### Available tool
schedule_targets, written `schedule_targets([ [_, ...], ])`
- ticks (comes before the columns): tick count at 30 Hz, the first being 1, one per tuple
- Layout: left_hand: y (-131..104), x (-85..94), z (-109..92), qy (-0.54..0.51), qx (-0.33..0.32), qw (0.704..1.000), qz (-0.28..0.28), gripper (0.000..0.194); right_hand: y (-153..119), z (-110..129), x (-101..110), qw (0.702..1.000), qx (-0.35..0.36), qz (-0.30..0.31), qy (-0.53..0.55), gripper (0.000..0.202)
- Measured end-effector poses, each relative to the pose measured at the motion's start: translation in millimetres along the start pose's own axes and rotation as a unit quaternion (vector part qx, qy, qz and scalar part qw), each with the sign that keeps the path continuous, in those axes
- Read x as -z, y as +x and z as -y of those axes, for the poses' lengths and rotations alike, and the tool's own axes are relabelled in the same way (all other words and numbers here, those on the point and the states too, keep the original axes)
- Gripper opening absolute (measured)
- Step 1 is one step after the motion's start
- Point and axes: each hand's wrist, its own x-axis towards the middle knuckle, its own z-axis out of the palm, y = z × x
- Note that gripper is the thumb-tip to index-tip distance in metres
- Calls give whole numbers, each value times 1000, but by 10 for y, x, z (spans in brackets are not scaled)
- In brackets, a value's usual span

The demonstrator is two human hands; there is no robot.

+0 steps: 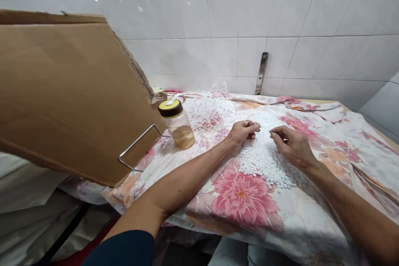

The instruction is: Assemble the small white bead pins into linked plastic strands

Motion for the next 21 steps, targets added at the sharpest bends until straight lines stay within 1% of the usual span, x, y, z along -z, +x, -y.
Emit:
schedule_targets([
  [5,2,-6,-11,19,-6,1000,14,52,123,4,-27,1000,-21,16,-16,14],
  [8,-8,-8,-24,24,-8,1000,15,55,185,50,-36,999,-3,32,-36,12],
  [12,-25,-17,-25,49,-11,999,13,51,273,115,-36,997,23,51,-58,11],
  [17,-44,-28,-33,70,-22,997,21,48,366,107,-77,994,36,80,-71,8],
  [19,-44,-23,-31,71,-21,997,20,46,371,85,-104,994,45,78,-69,7],
  [21,-37,-13,-22,76,-20,997,22,44,361,61,-127,995,53,62,-63,7],
])
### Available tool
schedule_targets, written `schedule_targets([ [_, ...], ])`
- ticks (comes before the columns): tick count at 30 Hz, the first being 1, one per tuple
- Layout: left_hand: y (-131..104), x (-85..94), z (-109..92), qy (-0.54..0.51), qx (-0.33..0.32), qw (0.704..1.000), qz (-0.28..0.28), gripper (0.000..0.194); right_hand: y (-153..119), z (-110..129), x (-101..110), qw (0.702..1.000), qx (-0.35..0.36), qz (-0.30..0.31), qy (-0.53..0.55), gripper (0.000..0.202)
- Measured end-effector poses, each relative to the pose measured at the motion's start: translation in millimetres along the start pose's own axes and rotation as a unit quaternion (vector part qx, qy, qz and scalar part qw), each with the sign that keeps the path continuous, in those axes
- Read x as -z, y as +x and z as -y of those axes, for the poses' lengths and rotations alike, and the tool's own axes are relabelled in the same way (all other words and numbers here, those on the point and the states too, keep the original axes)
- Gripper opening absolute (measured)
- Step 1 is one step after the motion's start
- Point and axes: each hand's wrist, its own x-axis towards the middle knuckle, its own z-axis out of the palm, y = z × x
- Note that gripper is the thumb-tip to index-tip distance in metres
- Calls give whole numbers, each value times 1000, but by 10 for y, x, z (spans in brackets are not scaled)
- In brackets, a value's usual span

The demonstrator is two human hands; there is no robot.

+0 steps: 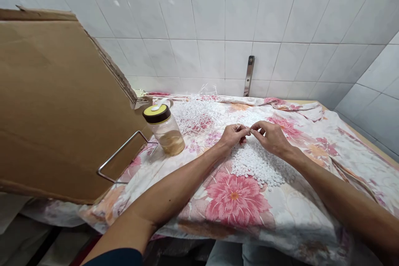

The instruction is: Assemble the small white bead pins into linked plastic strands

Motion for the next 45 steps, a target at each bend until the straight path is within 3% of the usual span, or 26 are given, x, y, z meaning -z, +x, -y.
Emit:
schedule_targets([
  [5,25,4,29,-3,3,1000,0,40,-53,-25,-23,1000,2,-26,8,7],
  [18,8,-18,56,19,-15,1000,-14,36,-151,-44,-11,1000,15,-16,21,4],
  [27,3,-28,46,10,-16,1000,-9,37,-160,24,-13,997,-1,-76,20,6],
  [33,2,-20,58,3,-26,1000,1,39,-152,44,-18,999,16,-42,11,8],
  [45,0,-32,40,-20,9,1000,-8,42,-153,4,-11,999,8,-43,2,6],
])
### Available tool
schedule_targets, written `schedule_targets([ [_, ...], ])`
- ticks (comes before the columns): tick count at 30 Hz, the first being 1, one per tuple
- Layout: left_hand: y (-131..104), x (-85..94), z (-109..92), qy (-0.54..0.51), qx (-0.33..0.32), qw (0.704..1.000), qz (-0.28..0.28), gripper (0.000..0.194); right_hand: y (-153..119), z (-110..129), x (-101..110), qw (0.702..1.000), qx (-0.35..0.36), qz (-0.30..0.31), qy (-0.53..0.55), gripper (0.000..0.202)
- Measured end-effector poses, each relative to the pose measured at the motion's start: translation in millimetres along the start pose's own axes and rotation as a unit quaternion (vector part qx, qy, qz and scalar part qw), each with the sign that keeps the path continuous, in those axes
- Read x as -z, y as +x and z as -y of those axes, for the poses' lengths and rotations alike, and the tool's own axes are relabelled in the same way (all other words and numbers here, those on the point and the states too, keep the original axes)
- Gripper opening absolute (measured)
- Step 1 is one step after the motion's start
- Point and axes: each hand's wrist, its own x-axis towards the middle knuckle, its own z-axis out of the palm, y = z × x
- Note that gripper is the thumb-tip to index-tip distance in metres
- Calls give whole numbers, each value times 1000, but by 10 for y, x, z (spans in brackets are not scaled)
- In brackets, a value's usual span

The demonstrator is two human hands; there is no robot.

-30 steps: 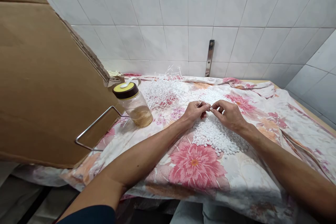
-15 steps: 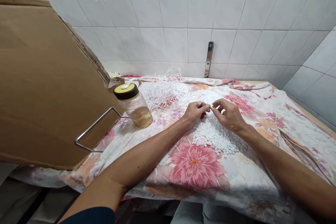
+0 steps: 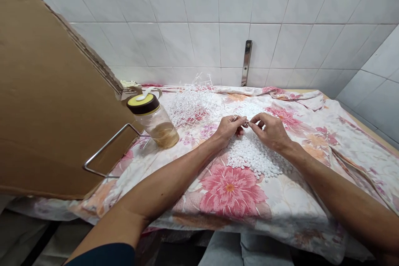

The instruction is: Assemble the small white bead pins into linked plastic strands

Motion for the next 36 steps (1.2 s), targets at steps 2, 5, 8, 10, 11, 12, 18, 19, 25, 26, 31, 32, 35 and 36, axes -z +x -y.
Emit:
schedule_targets([
  [2,-2,1,-2,-9,6,1000,-3,43,0,-1,4,1000,1,-4,-3,6],
  [5,-7,-2,-11,-18,7,1000,-4,42,2,2,7,1000,-4,-9,-8,6],
  [8,-8,-6,-22,-11,2,1000,-5,39,3,2,5,1000,-7,-20,-11,6],
  [10,-8,-10,-28,-4,0,1000,-8,38,0,0,3,1000,-9,-26,-12,6],
  [11,-9,-13,-31,-2,-1,1000,-9,37,-3,0,2,1000,-10,-26,-10,7],
  [12,-10,-16,-34,1,-1,1000,-10,38,-6,-1,1,1000,-12,-26,-7,7],
  [18,-16,-20,-34,16,-10,1000,0,43,-18,8,-1,1000,2,-11,1,8],
  [19,-14,-17,-29,17,-13,1000,2,44,-17,10,0,1000,7,-7,-1,8],
  [25,0,4,3,19,-14,1000,5,41,-7,28,19,1000,16,-12,-6,9],
  [26,-1,4,3,15,-12,1000,4,40,-7,31,22,1000,16,-13,-7,9],
  [31,-8,-1,-13,8,-8,1000,4,40,-9,31,21,1000,12,-18,-12,8],
  [32,-9,0,-16,10,-8,1000,6,41,-9,27,18,1000,12,-20,-13,8],
  [35,-9,5,-19,20,-13,1000,13,40,-9,11,5,999,18,-26,-13,8],
  [36,-9,6,-18,23,-17,999,14,39,-10,6,2,999,19,-27,-12,7],
])
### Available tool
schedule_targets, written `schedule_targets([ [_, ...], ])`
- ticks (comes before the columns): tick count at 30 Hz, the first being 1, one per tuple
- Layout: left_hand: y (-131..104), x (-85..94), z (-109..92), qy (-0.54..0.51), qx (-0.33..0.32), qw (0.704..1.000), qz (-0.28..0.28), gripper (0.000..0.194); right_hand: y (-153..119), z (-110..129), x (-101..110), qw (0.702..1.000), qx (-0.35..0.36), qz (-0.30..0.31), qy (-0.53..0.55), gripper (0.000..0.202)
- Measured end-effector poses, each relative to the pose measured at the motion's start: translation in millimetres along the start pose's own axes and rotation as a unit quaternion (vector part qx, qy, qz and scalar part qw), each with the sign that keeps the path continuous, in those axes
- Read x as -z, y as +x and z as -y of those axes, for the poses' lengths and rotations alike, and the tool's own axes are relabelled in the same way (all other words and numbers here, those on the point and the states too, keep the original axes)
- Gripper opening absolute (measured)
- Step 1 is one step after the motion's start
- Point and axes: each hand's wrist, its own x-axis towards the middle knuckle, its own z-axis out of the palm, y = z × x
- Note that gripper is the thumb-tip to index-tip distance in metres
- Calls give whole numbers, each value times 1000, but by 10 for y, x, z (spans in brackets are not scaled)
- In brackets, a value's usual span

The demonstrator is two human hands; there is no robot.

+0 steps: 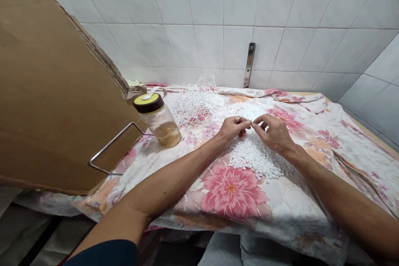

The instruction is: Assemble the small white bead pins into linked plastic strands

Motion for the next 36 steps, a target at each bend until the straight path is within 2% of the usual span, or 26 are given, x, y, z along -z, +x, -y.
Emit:
schedule_targets([
  [11,-10,-4,-1,7,-3,1000,7,29,-11,-6,-15,1000,5,16,5,4],
  [19,-13,-34,-13,5,-1,1000,-11,39,-10,-12,-27,1000,9,19,-5,3],
  [25,-18,-36,-37,-31,27,999,-19,48,-3,10,-9,1000,8,13,-10,4],
  [36,10,-11,15,7,-2,1000,-6,41,-7,20,-20,1000,-2,10,-7,4],
])
